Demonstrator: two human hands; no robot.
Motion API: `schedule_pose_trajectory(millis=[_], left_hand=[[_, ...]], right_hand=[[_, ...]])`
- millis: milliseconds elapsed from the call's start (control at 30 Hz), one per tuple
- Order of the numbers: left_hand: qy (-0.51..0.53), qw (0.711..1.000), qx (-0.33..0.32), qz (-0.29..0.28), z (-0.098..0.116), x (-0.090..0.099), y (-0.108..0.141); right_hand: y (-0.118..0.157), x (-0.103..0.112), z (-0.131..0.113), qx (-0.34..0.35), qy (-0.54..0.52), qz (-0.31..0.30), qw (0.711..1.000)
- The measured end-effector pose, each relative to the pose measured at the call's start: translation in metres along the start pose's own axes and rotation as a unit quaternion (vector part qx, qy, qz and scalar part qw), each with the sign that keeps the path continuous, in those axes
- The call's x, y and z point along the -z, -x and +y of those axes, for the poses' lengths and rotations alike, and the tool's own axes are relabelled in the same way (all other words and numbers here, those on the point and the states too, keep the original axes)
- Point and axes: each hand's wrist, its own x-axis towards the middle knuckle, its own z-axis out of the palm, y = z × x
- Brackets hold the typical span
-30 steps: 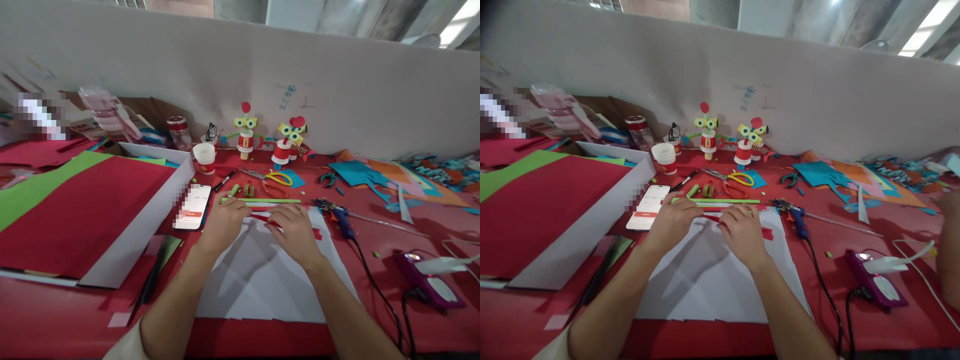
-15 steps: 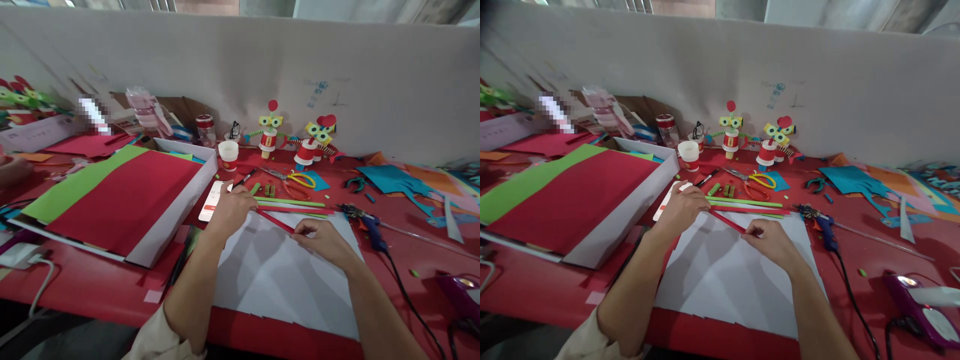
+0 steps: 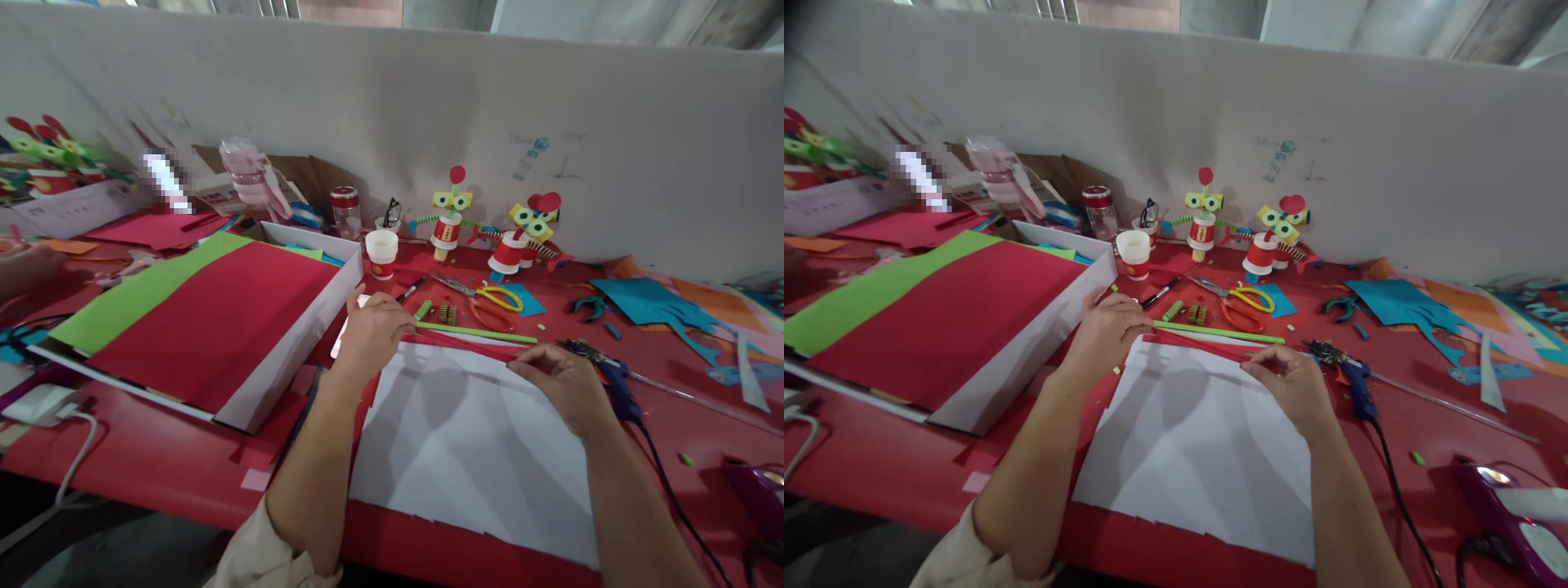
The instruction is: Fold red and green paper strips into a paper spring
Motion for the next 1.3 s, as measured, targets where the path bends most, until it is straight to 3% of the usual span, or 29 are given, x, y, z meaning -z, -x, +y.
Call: schedule_pose_trajectory(millis=[233,500,733,1067,1300], left_hand=[[0.035,0.999,0.024,0.001,0.016,-0.002,0.0],[0.034,0.999,0.033,-0.011,0.016,-0.003,0.001],[0.011,1.0,0.018,-0.021,0.018,-0.005,0.003],[0.101,0.994,-0.045,-0.027,0.038,-0.009,0.002],[0.167,0.985,0.03,0.01,0.049,-0.012,0.003]], right_hand=[[-0.005,0.002,0.009,-0.012,-0.113,0.147,0.983],[-0.004,-0.001,0.0,-0.01,-0.115,0.205,0.972],[-0.003,0.001,-0.003,-0.005,-0.12,0.203,0.972],[0.004,-0.004,-0.001,0.105,-0.082,0.16,0.978],[0.008,-0.01,-0.006,0.107,-0.059,0.138,0.983]])
